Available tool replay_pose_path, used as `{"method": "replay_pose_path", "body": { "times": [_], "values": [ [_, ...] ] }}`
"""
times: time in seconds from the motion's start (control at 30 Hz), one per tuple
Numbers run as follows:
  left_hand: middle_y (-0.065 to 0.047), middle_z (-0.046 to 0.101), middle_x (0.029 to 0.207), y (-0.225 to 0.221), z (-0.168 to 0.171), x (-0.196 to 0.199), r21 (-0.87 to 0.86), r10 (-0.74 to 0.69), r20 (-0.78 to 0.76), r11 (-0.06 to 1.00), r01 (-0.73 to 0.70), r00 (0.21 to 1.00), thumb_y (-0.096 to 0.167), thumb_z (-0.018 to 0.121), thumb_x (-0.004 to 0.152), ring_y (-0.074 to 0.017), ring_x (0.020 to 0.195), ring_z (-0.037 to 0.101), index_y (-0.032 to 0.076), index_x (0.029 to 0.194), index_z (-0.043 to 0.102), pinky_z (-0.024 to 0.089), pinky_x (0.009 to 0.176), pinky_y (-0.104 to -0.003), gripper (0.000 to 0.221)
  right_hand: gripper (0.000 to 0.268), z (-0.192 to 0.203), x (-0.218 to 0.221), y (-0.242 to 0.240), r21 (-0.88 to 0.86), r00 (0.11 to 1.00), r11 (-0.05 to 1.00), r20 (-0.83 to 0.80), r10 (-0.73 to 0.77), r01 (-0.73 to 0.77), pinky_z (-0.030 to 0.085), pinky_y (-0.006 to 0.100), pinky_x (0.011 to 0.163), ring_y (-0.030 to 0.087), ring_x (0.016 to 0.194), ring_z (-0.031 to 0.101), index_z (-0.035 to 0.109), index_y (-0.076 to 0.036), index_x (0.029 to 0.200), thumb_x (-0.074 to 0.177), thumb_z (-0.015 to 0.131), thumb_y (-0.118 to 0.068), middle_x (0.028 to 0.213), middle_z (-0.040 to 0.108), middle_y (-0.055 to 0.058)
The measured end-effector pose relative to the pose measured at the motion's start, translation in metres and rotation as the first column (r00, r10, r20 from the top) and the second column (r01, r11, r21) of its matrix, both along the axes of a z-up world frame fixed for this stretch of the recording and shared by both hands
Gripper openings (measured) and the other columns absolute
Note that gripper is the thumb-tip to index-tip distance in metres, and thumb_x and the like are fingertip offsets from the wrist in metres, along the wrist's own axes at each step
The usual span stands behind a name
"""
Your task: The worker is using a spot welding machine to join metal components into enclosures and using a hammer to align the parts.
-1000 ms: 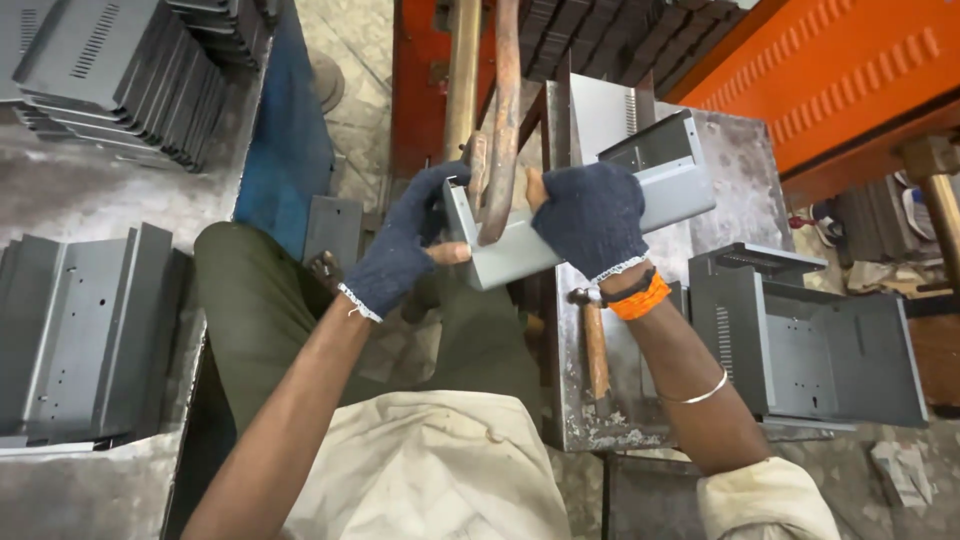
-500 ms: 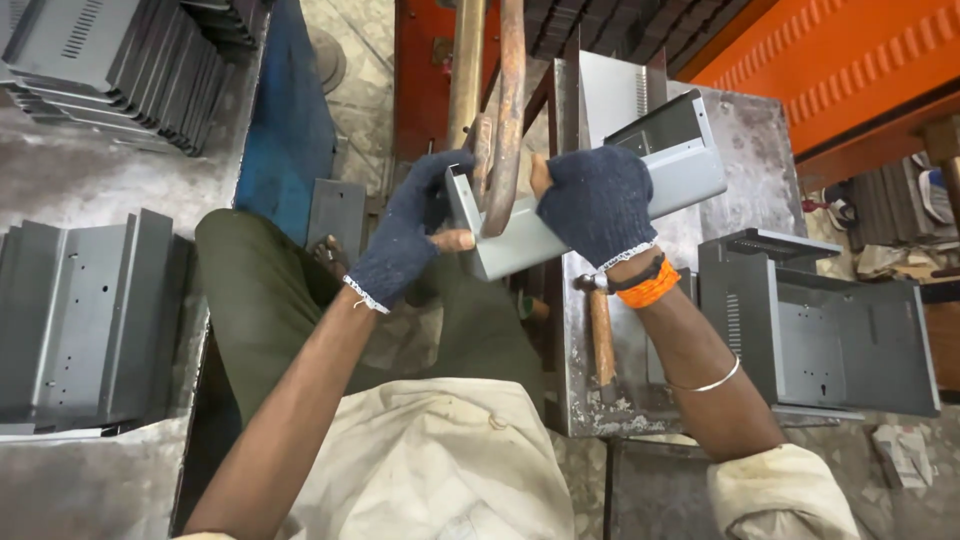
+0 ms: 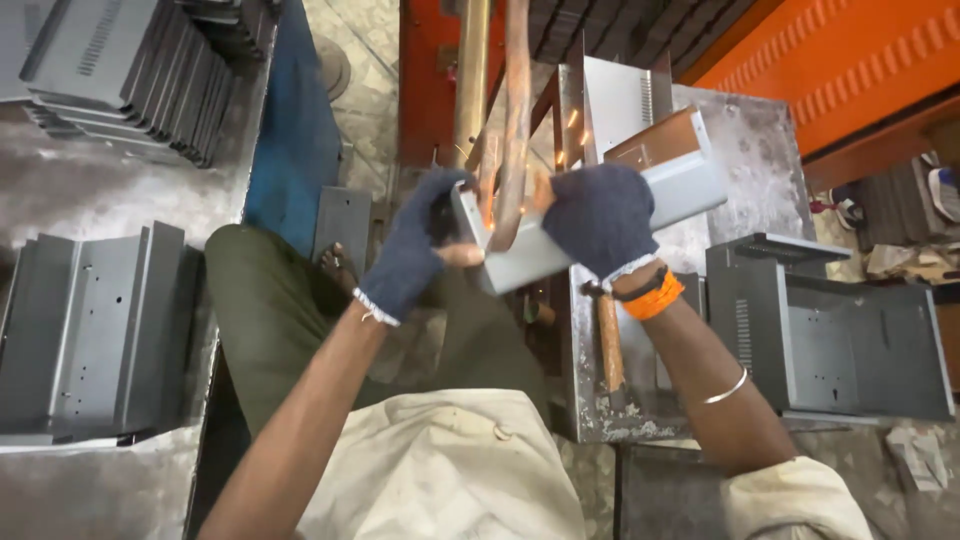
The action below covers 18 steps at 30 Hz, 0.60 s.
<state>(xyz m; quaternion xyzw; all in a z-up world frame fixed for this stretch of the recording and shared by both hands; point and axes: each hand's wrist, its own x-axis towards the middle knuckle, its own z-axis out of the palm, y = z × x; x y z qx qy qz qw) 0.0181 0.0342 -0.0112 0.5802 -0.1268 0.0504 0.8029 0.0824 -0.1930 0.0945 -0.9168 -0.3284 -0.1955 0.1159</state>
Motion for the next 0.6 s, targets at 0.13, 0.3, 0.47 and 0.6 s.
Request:
{"method": "replay_pose_path", "body": {
  "times": [0.13,0.3,0.47,0.6],
  "values": [
    [-0.002,0.058,0.132,0.003,0.017,0.002,0.013,-0.031,0.038,0.999,0.03,0.999,0.012,0.094,0.07,-0.0164,0.128,0.055,0.009,0.142,0.055,0.047,0.115,-0.035,0.081,0.016,0.004,0.002,0.003,-0.105,0.995,0.989,0.013,-0.1,0.101,0.054,0.049,0.061,0.038,0.059,0.065,0.075,-0.012,0.068,0.082,0.072,-0.02,0.063,0.065,0.016],
    [0.0,0.061,0.125,0.003,0.015,0.022,0.084,0.081,0.081,0.993,-0.088,0.993,0.013,0.095,0.066,-0.0156,0.12,0.056,0.01,0.136,0.057,0.048,0.108,-0.033,0.08,0.012,0.007,0.024,0.007,-0.022,0.997,1.0,0.07,-0.014,0.016,0.054,0.05,0.062,0.04,0.061,0.065,0.077,-0.011,0.072,0.073,0.071,-0.022,0.065,0.065,0.018],
    [0.0,0.059,0.114,0.002,0.006,0.019,0.151,0.148,0.021,0.977,-0.15,0.989,0.017,0.091,0.063,-0.0147,0.108,0.056,0.01,0.13,0.056,0.051,0.096,-0.031,0.076,0.021,0.007,0.023,0.02,-0.13,0.99,0.983,-0.045,-0.134,0.128,0.054,0.05,0.064,0.039,0.062,0.066,0.077,-0.011,0.07,0.084,0.071,-0.027,0.065,0.066,0.017],
    [0.001,0.058,0.114,-0.005,0.007,0.026,0.158,0.212,0.066,0.963,-0.22,0.975,0.028,0.095,0.063,-0.0132,0.107,0.057,0.01,0.127,0.055,0.051,0.095,-0.03,0.077,0.011,0.015,0.027,0.017,-0.078,0.996,0.994,-0.038,-0.078,0.075,0.055,0.051,0.064,0.039,0.063,0.067,0.079,-0.014,0.074,0.071,0.07,-0.02,0.066,0.068,0.016]
  ]
}}
